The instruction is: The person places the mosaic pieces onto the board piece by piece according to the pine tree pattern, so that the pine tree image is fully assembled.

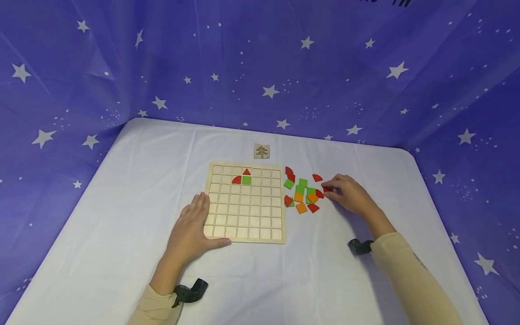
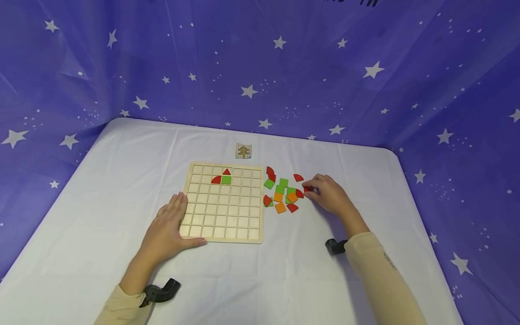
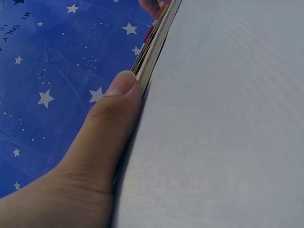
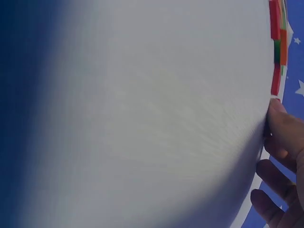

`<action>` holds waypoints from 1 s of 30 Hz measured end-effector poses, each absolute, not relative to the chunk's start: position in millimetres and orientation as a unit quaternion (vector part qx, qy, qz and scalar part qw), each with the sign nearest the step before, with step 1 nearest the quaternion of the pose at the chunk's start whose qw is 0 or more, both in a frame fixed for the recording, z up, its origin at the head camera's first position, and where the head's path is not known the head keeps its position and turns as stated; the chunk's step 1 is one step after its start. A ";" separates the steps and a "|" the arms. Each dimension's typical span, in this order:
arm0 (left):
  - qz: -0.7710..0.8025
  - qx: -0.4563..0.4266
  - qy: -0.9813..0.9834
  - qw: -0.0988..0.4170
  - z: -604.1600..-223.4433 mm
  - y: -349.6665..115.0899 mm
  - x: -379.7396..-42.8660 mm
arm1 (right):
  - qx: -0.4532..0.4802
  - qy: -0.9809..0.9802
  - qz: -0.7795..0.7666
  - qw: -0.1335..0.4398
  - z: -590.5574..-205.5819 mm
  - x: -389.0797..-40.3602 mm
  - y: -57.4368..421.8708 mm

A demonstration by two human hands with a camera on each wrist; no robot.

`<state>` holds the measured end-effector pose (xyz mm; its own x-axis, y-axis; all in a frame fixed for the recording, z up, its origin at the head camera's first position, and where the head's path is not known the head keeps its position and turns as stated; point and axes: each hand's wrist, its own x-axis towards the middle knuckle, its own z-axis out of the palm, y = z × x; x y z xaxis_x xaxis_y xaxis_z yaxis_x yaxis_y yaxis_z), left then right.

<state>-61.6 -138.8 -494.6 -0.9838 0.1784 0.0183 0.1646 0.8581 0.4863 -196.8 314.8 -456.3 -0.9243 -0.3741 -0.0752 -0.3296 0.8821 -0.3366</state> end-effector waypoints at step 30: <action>0.255 0.087 0.963 0.008 -495.5 -138.5 -61.1 | -0.123 0.962 -0.216 0.114 -456.6 -192.2 311.5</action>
<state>-61.1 -138.5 -495.5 -0.9847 0.1720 0.0289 0.1637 0.8549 0.4923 -192.2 311.5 -456.6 -0.9440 -0.2855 -0.1656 -0.1875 0.8766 -0.4431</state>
